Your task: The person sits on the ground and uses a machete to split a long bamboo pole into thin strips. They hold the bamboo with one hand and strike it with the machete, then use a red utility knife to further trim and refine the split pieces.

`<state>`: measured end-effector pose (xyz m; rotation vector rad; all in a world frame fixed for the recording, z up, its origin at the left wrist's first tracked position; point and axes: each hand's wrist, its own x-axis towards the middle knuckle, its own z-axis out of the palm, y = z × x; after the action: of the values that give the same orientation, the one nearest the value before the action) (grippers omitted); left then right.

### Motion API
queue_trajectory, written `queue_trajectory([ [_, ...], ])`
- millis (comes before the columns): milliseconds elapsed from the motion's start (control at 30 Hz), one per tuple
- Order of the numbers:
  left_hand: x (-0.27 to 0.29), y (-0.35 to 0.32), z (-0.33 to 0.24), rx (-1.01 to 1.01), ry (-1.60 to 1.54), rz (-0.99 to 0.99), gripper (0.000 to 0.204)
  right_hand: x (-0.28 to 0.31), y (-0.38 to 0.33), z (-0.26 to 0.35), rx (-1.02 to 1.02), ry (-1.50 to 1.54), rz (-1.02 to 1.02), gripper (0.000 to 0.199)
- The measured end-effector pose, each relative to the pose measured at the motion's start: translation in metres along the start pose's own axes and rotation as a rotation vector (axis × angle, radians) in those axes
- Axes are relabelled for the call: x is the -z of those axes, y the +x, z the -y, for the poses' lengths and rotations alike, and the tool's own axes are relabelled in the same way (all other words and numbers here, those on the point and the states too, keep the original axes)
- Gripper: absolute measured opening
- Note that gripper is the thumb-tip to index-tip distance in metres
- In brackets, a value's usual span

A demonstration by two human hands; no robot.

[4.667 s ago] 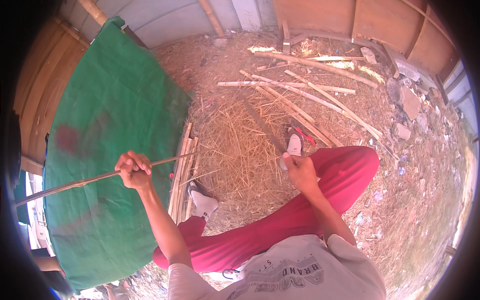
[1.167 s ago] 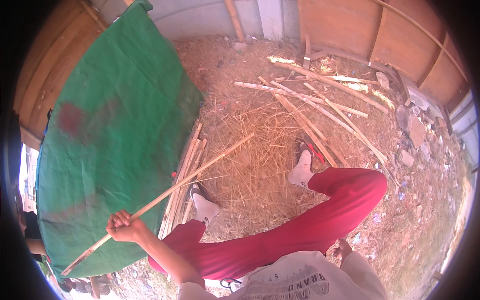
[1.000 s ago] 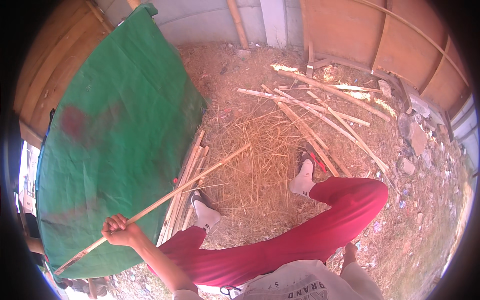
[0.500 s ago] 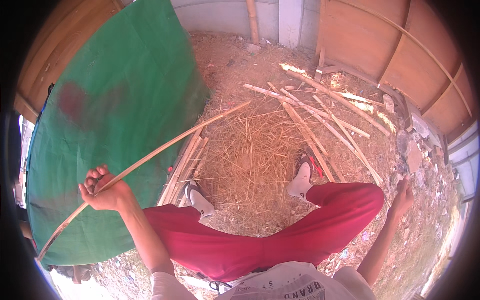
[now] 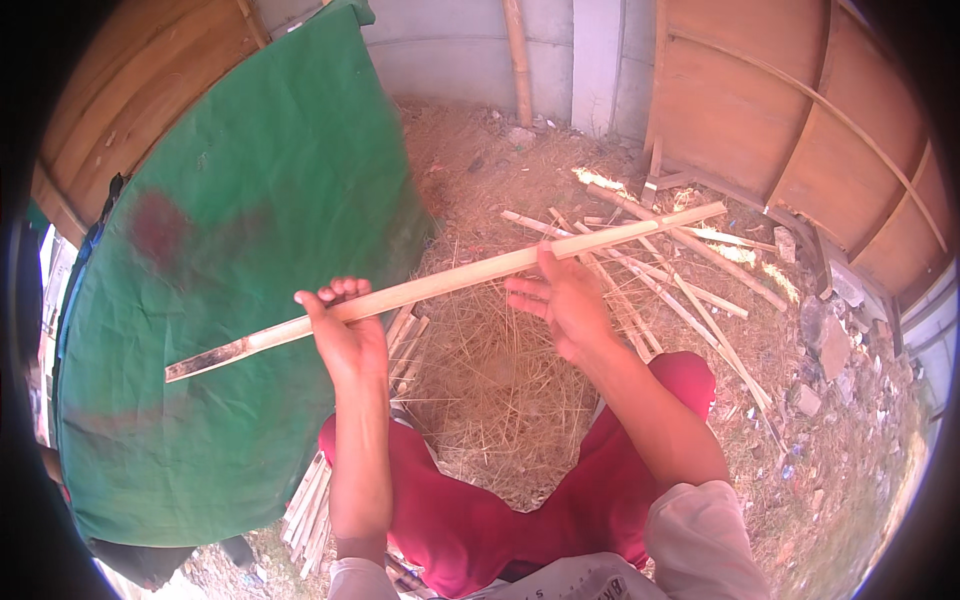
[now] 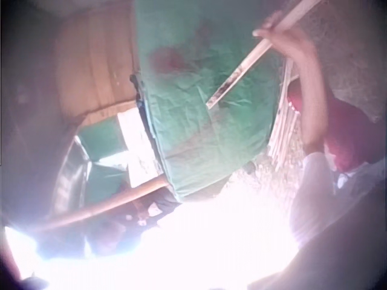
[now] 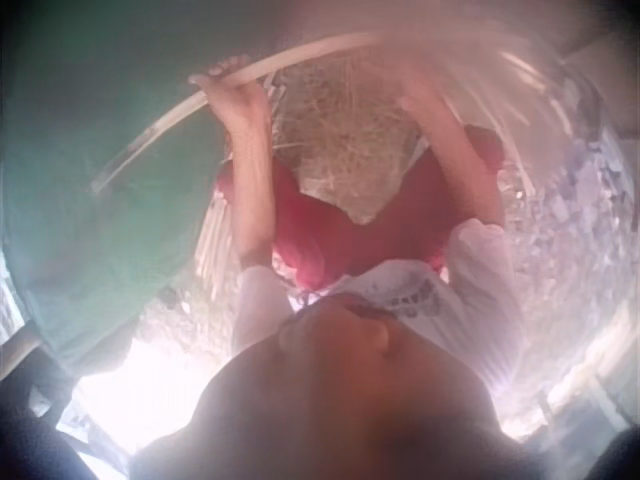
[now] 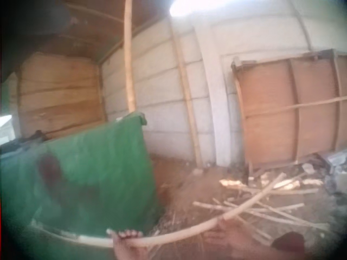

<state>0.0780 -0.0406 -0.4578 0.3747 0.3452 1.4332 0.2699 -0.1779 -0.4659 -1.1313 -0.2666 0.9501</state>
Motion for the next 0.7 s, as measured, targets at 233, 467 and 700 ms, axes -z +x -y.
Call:
queue_trajectory([
  [233,-0.014,-0.026,0.004,0.441,0.491,0.156,0.037,0.037,0.037,0.038,0.225,0.160,-0.285,0.028],
  [467,0.011,-0.018,-0.005,0.420,0.542,0.172,0.037,0.060,0.047,0.060,0.402,0.197,-0.447,0.028],
  [700,0.009,-0.013,0.000,0.345,0.509,0.113,0.024,0.059,0.040,0.056,0.326,0.253,-0.408,0.018],
])
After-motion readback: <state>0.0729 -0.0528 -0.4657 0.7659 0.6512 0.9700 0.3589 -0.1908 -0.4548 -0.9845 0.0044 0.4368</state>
